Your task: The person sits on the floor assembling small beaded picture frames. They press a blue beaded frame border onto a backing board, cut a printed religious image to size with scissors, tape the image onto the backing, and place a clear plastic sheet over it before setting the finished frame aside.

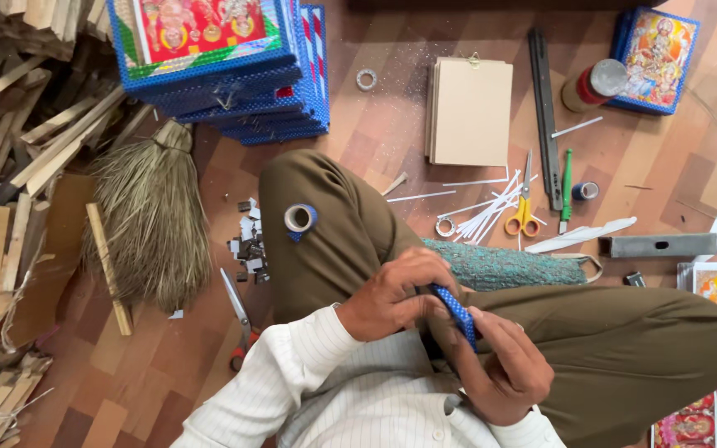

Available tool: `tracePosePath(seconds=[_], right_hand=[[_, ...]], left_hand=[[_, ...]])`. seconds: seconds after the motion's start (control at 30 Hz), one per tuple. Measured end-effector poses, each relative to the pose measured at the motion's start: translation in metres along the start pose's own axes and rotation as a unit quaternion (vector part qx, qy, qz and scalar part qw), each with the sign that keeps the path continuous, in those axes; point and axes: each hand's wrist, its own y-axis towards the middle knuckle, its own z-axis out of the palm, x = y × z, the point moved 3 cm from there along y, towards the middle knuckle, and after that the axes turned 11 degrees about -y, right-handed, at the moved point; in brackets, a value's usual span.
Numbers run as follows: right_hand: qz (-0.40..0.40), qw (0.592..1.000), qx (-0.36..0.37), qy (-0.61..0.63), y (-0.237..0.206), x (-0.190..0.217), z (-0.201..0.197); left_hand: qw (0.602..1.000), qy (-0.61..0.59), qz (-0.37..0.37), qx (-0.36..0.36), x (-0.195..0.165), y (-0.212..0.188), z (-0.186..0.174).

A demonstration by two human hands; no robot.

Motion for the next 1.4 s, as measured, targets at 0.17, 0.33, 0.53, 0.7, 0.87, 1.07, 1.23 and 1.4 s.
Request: tracePosePath(seconds=[0.17,0.33,0.53,0.7,0.87,1.07,1.23,1.4], right_hand=[[-0.036,0.997,0.040,0.062,0.006,-0.007,-0.002],[-0.114,0.990,0.073,0.046,0.023,-0.014,-0.005],[-0.069,0.987,0.132,0.058,0.026,-0.024,-0.017],[0.230,0.935,0.153,0.224,0.008,-0.035,-0.020],[0.385,0.844,0.170,0.332,0.006,-0.049,-0.026],[0.405,0.804,0.256,0.352,0.017,-0.070,-0.039],[0.405,0.828,0.238,0.306,0.013,-0.075,-0.049],[0.420,0.845,0.128,0.305,0.005,-0.067,-0.046]], left_hand=[[0.999,-0.020,-0.007,0.038,0.007,-0.001,-0.001],[0.998,-0.032,-0.037,0.036,0.012,0.001,0.001],[0.998,-0.029,-0.016,0.047,0.009,0.005,0.005],[0.999,-0.025,-0.034,0.024,0.008,0.009,0.009],[0.999,-0.003,-0.041,0.021,0.006,0.011,0.017],[0.999,0.032,-0.017,0.012,0.002,0.014,0.034],[0.998,0.048,-0.032,-0.021,0.004,0.015,0.043],[0.992,0.079,-0.049,-0.085,0.009,0.019,0.045]])
